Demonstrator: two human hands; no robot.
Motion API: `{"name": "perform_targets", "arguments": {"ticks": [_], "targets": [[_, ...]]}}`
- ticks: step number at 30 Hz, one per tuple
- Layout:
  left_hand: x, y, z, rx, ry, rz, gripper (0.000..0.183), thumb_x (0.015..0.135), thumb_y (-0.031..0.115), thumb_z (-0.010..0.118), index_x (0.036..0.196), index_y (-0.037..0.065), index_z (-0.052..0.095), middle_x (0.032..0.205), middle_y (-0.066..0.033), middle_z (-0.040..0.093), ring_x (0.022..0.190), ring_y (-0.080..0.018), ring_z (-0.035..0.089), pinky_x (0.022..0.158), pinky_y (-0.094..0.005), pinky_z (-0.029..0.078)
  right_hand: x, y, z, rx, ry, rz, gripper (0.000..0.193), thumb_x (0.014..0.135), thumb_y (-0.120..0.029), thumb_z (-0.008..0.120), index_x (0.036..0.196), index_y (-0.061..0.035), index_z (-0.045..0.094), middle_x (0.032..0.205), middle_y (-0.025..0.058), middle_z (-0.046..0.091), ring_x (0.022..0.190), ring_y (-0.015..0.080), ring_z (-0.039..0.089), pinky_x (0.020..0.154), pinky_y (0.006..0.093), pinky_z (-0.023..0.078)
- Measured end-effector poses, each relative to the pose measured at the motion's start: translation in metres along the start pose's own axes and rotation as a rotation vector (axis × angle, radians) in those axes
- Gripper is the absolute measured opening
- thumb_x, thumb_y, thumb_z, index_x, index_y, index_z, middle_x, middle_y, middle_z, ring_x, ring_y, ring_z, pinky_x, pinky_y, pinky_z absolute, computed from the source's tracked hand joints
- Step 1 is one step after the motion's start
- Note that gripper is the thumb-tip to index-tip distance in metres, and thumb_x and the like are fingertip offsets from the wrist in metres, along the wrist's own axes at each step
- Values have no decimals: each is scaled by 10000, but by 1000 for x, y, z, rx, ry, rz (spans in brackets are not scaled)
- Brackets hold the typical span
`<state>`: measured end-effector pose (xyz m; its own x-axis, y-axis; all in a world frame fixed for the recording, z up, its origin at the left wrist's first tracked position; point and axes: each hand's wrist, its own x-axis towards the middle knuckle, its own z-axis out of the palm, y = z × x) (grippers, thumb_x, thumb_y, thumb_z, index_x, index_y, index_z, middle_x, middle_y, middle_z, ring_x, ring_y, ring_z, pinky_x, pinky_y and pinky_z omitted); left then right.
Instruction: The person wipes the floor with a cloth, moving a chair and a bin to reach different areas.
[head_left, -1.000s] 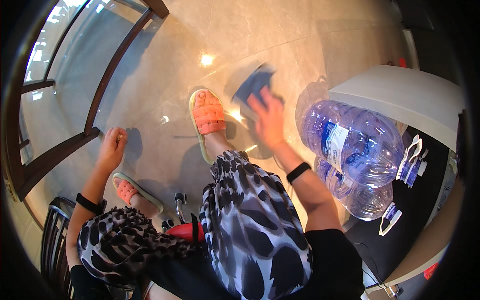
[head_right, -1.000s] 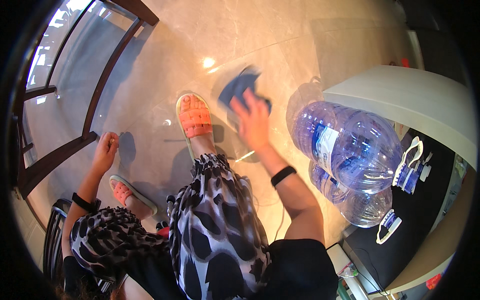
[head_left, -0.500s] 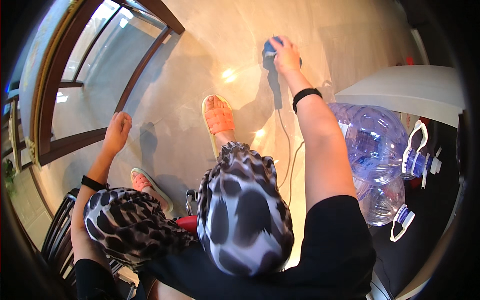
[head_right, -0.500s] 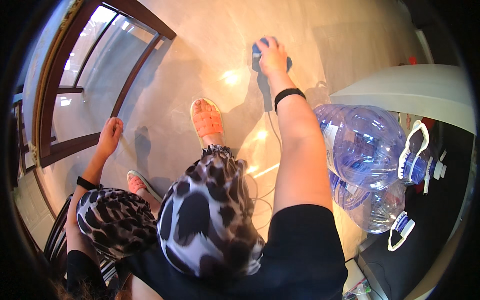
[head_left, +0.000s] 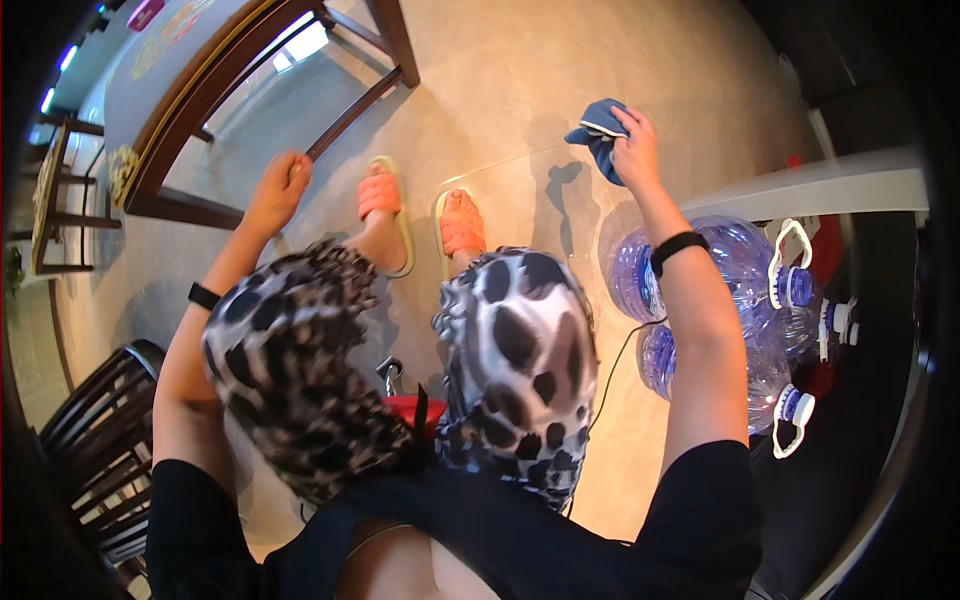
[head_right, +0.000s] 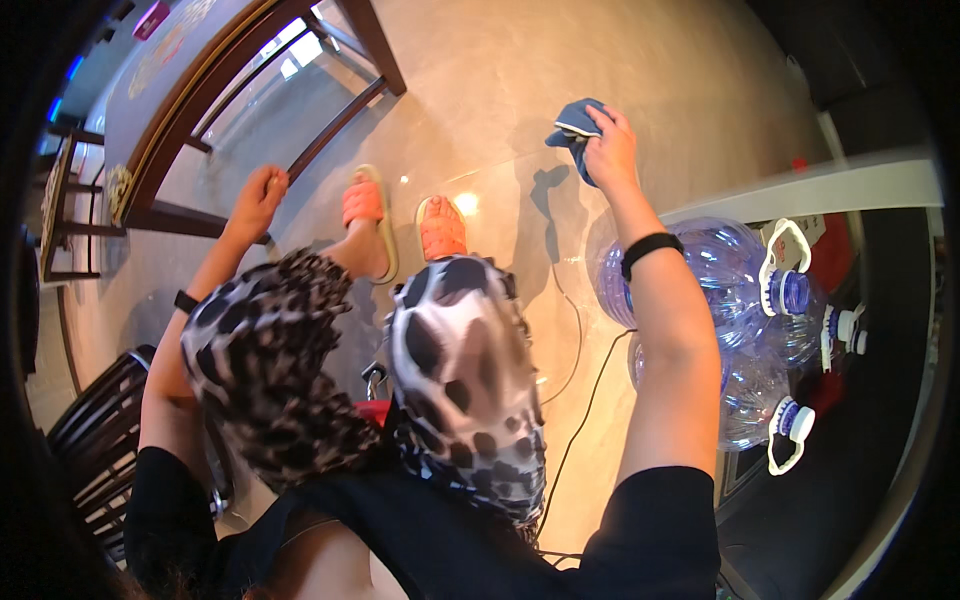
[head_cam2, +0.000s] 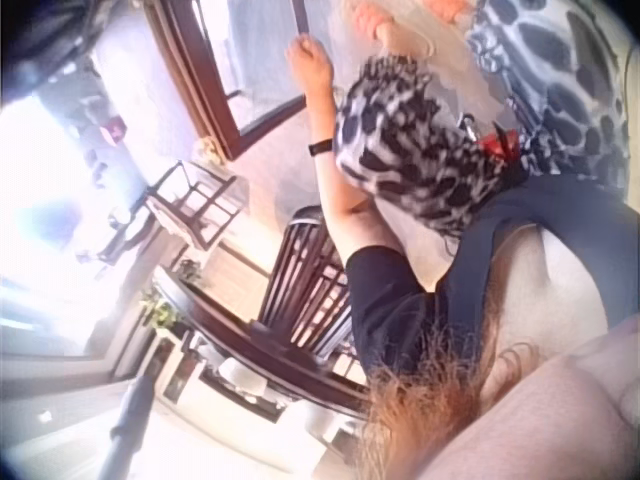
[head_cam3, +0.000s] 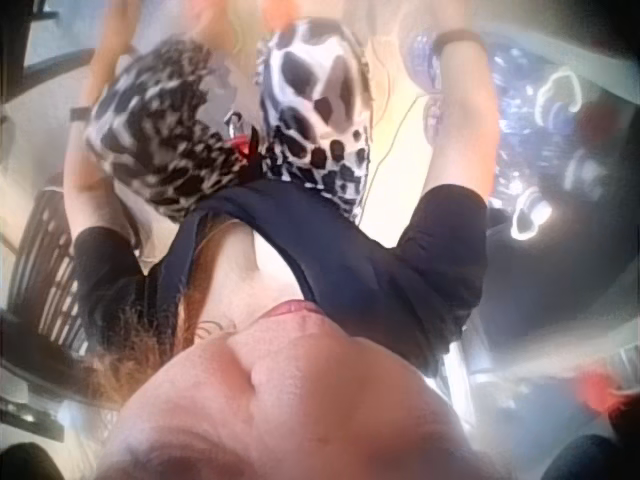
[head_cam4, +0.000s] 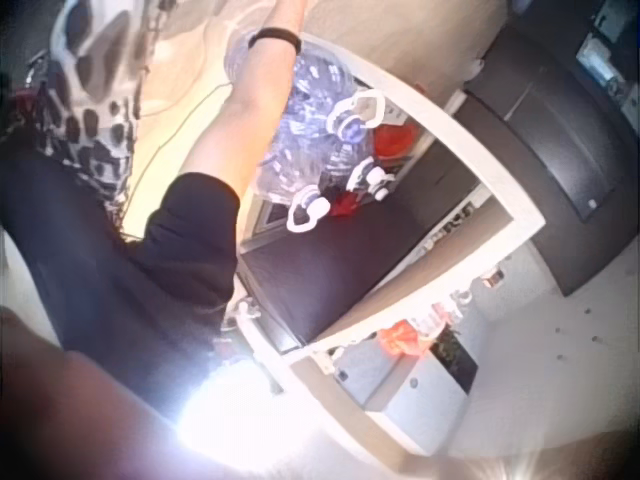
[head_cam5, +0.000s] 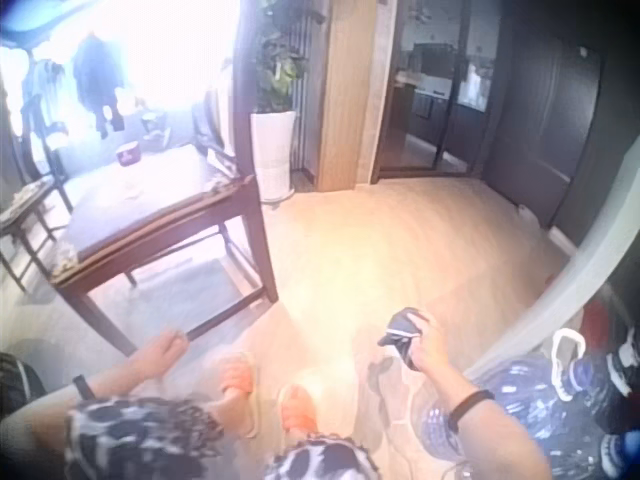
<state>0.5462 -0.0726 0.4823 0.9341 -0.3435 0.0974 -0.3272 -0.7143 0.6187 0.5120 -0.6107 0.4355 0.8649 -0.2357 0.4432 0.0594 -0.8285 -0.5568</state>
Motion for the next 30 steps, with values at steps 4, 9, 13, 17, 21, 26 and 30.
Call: {"name": "perform_targets", "arguments": {"ticks": [4,9,13,17,21,26,30], "targets": [[1,6,1,-49,56,4,179,884,218,513,920,47,548,848,-121,549,827,-266,544,756,-347,430,4,-47,-16,74,-116,-1,482,715,57,444,1134,-90,633,1221,188,518,1148,325,495,996,361,390],[-10,4,-3,-136,79,-19,200,877,234,513,947,52,556,899,-137,555,859,-287,554,790,-349,438,32,-121,-37,-232,-704,-398,469,670,66,438,1088,-34,627,1200,185,543,1122,347,509,980,377,404],[0,-13,5,-162,117,1,199,876,234,513,938,49,553,892,-142,554,856,-287,556,792,-344,441,56,-143,-16,-102,-559,-332,481,699,74,422,1134,-31,599,1226,163,536,1137,344,506,976,359,400],[22,-11,26,-258,44,-61,189,872,229,524,936,54,558,908,-134,556,848,-263,564,774,-338,450,41,-143,21,-18,-484,-527,448,709,52,513,1121,-86,622,1217,191,536,1100,378,522,944,397,440],[45,-25,72,-149,5,24,112,879,144,540,921,41,551,804,-57,503,726,-152,497,666,-273,417,-54,-161,101,50,-576,-732,295,738,-121,579,1015,-200,642,1092,109,572,947,301,565,771,388,486],[62,-11,132,-229,-170,-2,110,881,159,544,921,57,549,805,-81,506,809,-197,538,716,-316,443,-236,-130,150,-87,-1005,-888,399,818,-234,520,1205,-323,556,1442,63,308,1260,318,341,886,494,391],[58,-23,154,-261,-361,-334,128,867,192,542,898,69,558,836,-111,557,823,-231,560,791,-360,436,-231,-121,163,-62,-1258,-843,480,798,-262,533,1267,-368,517,1502,13,242,1351,298,246,931,535,330]]}}
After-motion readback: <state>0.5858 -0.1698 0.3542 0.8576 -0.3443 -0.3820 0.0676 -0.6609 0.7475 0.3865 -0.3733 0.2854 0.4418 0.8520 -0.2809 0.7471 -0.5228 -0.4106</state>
